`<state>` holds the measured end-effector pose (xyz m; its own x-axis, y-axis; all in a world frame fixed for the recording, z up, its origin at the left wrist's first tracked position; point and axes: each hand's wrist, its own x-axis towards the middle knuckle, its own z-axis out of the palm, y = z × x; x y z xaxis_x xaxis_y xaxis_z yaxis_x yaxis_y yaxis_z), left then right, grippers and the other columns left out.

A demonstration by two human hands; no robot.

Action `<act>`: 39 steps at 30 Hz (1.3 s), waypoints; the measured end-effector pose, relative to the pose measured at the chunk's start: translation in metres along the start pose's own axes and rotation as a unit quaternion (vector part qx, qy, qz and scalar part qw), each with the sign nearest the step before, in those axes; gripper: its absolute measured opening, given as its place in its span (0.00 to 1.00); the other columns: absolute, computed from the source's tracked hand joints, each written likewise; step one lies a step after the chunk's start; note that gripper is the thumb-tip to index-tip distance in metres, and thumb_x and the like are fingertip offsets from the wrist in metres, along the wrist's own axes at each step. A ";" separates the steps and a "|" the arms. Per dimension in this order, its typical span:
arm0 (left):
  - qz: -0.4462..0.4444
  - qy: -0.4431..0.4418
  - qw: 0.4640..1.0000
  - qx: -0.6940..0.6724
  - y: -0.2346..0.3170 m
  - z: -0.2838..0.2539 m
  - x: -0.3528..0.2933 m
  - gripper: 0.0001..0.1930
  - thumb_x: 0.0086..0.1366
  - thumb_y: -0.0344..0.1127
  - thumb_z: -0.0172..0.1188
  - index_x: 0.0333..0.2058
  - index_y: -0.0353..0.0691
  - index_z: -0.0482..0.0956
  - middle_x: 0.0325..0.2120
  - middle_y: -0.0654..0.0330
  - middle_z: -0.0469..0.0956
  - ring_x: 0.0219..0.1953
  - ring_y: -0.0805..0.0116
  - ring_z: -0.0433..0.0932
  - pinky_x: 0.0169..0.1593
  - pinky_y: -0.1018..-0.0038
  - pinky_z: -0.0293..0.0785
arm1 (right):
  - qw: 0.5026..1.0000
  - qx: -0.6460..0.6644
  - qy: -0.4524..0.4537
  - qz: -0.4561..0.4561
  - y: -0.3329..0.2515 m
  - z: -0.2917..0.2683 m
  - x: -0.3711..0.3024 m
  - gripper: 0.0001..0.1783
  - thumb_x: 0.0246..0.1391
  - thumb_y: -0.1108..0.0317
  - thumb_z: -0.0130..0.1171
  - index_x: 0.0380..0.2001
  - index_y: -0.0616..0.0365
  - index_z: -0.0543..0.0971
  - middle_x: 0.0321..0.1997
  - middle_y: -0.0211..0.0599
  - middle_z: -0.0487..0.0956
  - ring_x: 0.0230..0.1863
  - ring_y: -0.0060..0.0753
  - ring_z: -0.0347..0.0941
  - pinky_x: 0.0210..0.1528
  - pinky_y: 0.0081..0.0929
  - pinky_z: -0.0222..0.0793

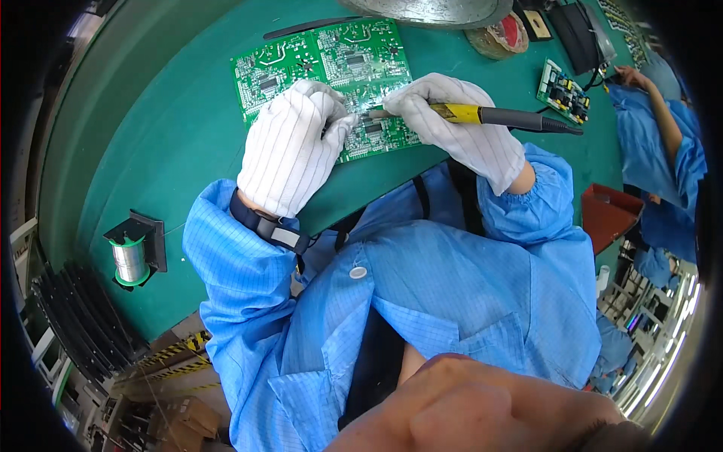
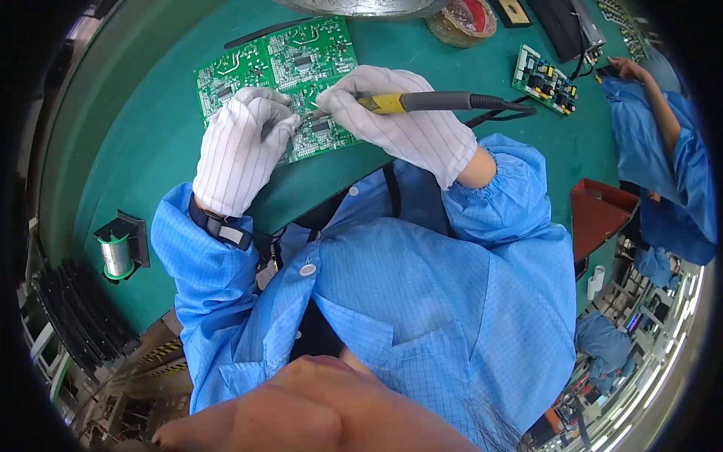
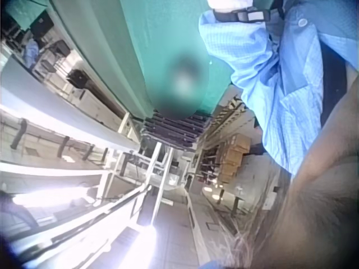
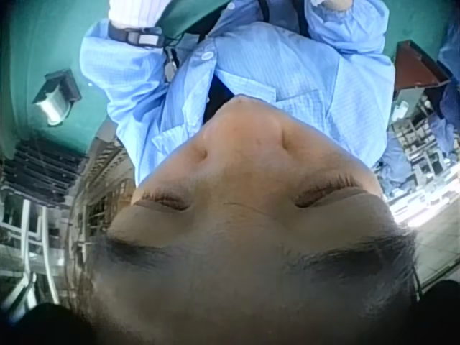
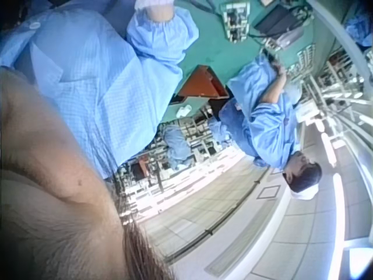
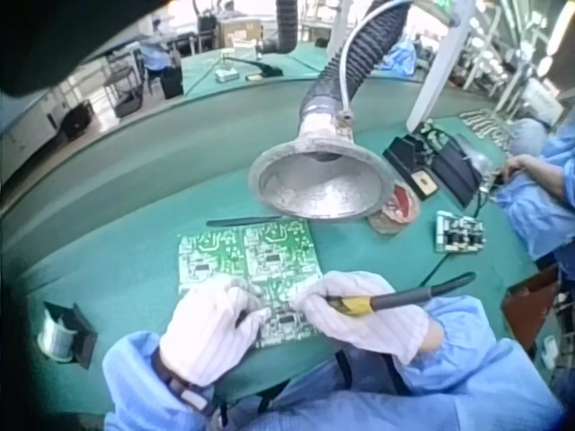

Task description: The person solders electronic circuit board panels using a soldering iron and solder wire, turns the panels over, and passes them to a coworker.

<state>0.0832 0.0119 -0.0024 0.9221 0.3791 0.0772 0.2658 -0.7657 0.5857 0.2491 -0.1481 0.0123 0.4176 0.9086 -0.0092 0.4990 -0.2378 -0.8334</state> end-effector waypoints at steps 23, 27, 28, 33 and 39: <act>0.050 0.059 0.997 -0.003 0.003 0.003 0.003 0.07 0.58 0.34 0.66 0.28 0.36 0.83 0.36 0.55 0.83 0.40 0.52 0.81 0.44 0.61 0.77 | 0.998 0.054 -0.033 -0.003 0.004 -0.020 -0.013 0.09 0.63 0.66 0.58 0.43 0.54 0.83 0.40 0.32 0.82 0.33 0.23 0.77 0.36 0.23 0.74; 0.040 0.041 0.998 0.005 0.007 -0.001 0.002 0.07 0.60 0.34 0.65 0.29 0.36 0.82 0.41 0.54 0.83 0.42 0.51 0.81 0.47 0.61 0.77 | 0.979 0.191 0.017 -0.068 0.008 -0.021 -0.028 0.12 0.61 0.68 0.63 0.46 0.61 0.83 0.40 0.35 0.85 0.38 0.22 0.78 0.40 0.22 0.76; 0.041 0.042 0.998 0.001 0.005 0.001 0.001 0.06 0.60 0.33 0.65 0.29 0.37 0.82 0.41 0.55 0.83 0.42 0.51 0.81 0.47 0.60 0.77 | 0.974 0.209 0.020 -0.082 0.010 -0.024 -0.033 0.13 0.62 0.68 0.63 0.47 0.61 0.82 0.40 0.35 0.85 0.38 0.20 0.79 0.40 0.22 0.76; 0.034 0.028 0.999 0.031 0.009 -0.001 -0.001 0.03 0.61 0.28 0.64 0.31 0.36 0.80 0.44 0.51 0.82 0.43 0.51 0.81 0.46 0.60 0.76 | 0.957 0.190 0.128 -0.178 0.037 -0.040 -0.068 0.18 0.65 0.69 0.60 0.54 0.67 0.77 0.37 0.31 0.80 0.36 0.18 0.75 0.40 0.20 0.74; 0.036 0.025 0.999 0.022 0.010 0.000 0.000 0.03 0.61 0.28 0.64 0.32 0.36 0.79 0.43 0.49 0.81 0.44 0.50 0.80 0.47 0.60 0.76 | 0.934 0.148 0.304 -0.112 0.063 -0.085 -0.103 0.17 0.68 0.70 0.55 0.57 0.60 0.77 0.33 0.25 0.75 0.31 0.20 0.75 0.43 0.23 0.79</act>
<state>0.0859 0.0043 0.0030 0.9246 0.3462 0.1588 0.2118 -0.8139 0.5411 0.3018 -0.2853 0.0077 0.7277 0.5388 0.4245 0.4309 0.1223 -0.8941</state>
